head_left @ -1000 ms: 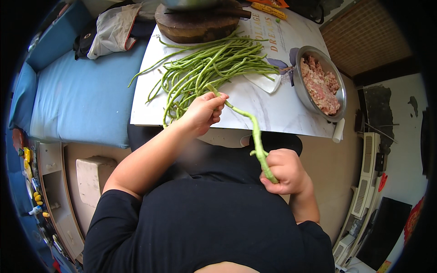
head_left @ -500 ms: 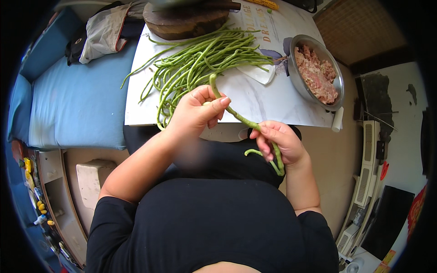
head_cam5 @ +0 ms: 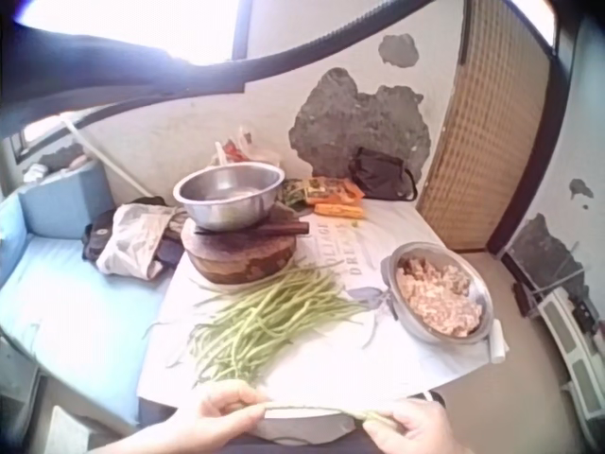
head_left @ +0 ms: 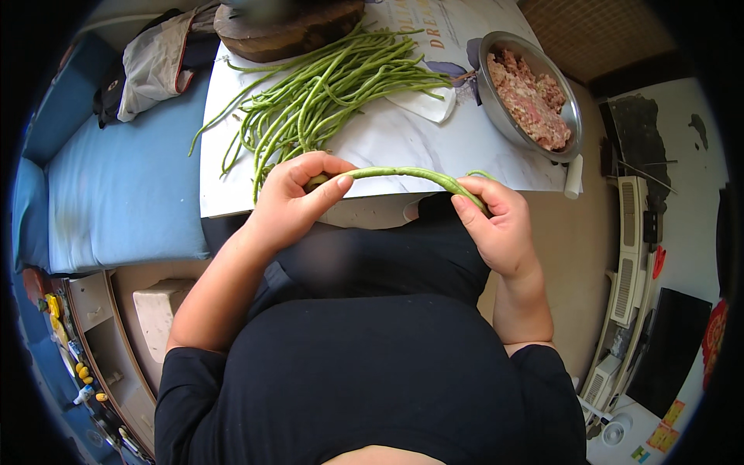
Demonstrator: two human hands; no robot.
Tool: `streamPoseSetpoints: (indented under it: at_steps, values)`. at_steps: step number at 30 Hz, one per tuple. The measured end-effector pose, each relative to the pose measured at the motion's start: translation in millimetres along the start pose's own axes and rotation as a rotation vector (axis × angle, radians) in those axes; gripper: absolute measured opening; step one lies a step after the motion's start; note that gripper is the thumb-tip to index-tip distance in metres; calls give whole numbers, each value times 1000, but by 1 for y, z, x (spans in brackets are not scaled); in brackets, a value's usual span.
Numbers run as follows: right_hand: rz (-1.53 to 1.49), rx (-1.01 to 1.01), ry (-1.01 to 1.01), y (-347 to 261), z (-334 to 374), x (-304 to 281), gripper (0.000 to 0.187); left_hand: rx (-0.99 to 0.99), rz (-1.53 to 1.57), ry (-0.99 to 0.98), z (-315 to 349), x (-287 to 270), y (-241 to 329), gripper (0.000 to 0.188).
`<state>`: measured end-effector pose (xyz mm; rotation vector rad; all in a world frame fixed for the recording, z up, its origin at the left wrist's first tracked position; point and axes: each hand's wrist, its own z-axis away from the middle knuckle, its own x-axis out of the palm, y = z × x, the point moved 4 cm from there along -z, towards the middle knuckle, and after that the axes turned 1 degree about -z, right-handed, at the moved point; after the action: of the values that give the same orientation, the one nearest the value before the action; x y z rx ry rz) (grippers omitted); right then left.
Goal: The person snaps the ends off long green beans by hand and places them on a white surface. A bowl of ground meat is visible on the table, but the person only handles the beans during the clip.
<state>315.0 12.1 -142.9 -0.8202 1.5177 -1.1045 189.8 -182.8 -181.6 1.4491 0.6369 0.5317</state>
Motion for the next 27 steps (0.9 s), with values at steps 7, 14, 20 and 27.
streamPoseSetpoints:
  at_steps: [7, 14, 20, 27]
  values:
    - [114, -172, -46, -5, 3, 5, 18, -21, 130, -71, -10, -10, 7, 47]
    - [118, -101, -163, -8, 2, 18, 18, -223, 186, -444, -6, 37, 5, 21]
    - [-487, 17, -268, 12, -3, 31, 17, -167, 606, -390, -1, 43, 2, 26]
    - [-953, 328, -534, 8, -7, 56, 31, 64, 977, -366, 1, 47, 1, 26]
